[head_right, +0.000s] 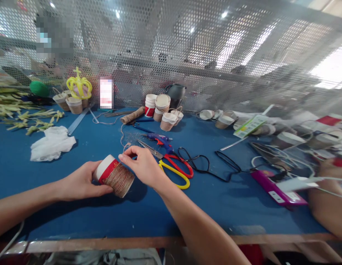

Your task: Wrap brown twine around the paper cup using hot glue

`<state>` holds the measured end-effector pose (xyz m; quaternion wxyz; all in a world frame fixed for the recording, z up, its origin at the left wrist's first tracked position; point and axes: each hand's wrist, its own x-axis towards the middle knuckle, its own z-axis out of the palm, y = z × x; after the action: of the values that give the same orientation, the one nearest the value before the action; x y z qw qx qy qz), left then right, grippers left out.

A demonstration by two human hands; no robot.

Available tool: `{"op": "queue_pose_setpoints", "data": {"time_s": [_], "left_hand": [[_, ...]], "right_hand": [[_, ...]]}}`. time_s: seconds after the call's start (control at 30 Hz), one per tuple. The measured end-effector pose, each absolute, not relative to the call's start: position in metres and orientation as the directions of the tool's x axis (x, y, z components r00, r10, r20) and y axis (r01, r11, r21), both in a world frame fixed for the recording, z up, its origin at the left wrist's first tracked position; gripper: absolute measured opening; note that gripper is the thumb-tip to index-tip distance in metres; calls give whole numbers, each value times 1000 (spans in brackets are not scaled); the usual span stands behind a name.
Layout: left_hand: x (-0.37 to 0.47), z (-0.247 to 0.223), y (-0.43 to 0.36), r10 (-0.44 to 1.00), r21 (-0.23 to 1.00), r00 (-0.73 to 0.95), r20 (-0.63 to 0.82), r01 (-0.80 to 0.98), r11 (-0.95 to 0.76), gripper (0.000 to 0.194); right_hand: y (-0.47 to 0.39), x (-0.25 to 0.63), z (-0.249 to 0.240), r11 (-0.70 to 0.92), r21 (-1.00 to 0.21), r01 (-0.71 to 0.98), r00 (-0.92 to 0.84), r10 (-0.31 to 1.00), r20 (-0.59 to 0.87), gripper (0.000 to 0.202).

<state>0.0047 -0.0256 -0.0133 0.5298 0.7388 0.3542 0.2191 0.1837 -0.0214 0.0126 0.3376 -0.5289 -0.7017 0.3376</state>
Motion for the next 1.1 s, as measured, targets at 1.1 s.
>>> {"op": "queue_pose_setpoints", "data": {"time_s": [1.1], "left_hand": [[2,-10,-22,719,994,694,-37,101,-47,18]], "right_hand": [[-17,178,3,282,-790,544,-225,956,186,18]]}}
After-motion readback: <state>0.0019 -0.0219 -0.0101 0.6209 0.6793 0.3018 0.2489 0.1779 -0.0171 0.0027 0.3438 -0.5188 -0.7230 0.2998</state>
